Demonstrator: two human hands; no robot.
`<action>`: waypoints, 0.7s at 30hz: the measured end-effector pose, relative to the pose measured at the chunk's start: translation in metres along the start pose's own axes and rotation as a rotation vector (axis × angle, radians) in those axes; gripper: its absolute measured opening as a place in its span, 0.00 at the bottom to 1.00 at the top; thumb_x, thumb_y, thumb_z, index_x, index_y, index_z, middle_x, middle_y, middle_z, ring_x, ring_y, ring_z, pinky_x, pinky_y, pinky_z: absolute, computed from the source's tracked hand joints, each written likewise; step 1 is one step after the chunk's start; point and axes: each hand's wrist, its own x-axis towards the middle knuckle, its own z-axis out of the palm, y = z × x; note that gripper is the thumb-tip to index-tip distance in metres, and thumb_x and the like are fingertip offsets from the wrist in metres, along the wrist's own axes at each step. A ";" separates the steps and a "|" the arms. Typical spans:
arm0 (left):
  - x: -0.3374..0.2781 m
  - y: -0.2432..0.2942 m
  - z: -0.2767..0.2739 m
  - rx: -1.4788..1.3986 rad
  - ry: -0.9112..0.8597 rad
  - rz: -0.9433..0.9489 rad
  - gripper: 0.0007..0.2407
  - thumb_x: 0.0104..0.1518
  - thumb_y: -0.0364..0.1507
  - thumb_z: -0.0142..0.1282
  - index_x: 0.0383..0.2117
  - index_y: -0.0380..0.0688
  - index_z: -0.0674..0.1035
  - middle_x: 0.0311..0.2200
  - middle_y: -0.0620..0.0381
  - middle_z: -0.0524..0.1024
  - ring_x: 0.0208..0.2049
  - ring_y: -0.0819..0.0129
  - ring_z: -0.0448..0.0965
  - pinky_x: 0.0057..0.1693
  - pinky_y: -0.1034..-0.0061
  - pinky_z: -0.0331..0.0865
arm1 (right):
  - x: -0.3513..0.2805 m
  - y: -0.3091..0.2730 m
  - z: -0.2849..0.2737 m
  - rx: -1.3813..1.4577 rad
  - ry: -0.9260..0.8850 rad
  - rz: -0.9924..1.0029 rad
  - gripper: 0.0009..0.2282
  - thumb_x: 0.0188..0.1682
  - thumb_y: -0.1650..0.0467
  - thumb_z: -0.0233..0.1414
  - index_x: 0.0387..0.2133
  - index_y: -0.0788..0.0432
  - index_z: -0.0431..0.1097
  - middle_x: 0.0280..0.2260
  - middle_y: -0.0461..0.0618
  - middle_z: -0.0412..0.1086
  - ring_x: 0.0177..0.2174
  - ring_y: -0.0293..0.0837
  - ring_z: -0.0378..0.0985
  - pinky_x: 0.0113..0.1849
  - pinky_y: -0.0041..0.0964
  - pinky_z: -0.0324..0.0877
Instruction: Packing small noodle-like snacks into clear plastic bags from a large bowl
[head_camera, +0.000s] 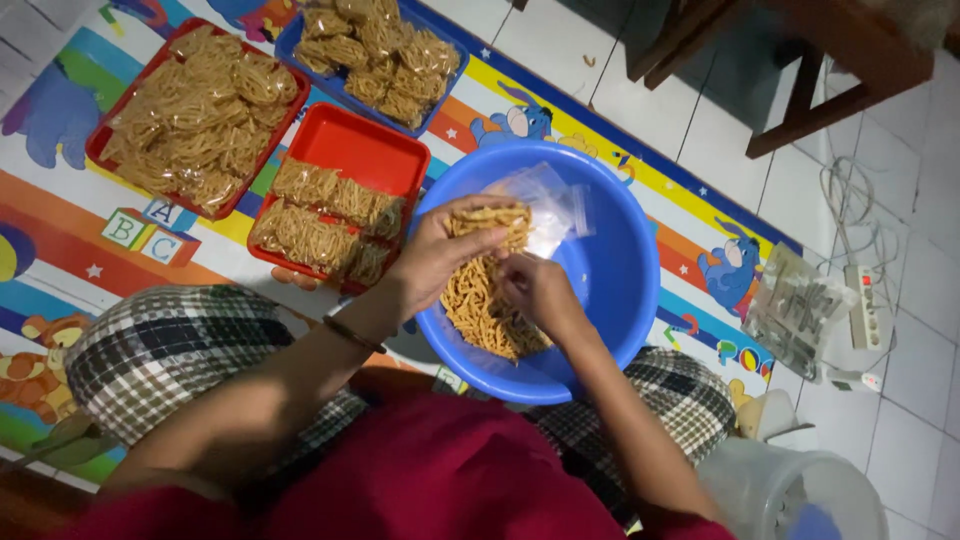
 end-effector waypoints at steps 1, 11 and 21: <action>0.000 0.000 0.000 0.008 -0.006 0.001 0.17 0.54 0.18 0.65 0.51 0.32 0.79 0.44 0.37 0.81 0.37 0.60 0.85 0.43 0.67 0.85 | -0.004 0.000 -0.004 0.157 0.046 0.031 0.04 0.44 0.66 0.61 0.31 0.49 0.76 0.25 0.46 0.78 0.32 0.53 0.83 0.37 0.47 0.76; -0.011 0.008 0.022 -0.008 0.035 -0.069 0.19 0.52 0.19 0.65 0.52 0.31 0.79 0.46 0.42 0.81 0.42 0.62 0.84 0.45 0.71 0.84 | -0.058 -0.031 -0.125 0.753 0.761 0.079 0.05 0.48 0.78 0.62 0.34 0.63 0.73 0.34 0.50 0.74 0.36 0.38 0.77 0.45 0.33 0.74; -0.016 0.002 0.022 0.027 -0.049 -0.082 0.20 0.54 0.18 0.63 0.55 0.31 0.77 0.46 0.38 0.80 0.41 0.61 0.84 0.46 0.71 0.83 | -0.029 -0.085 -0.092 0.684 0.798 0.012 0.06 0.44 0.79 0.64 0.29 0.64 0.73 0.30 0.55 0.75 0.35 0.44 0.78 0.41 0.37 0.73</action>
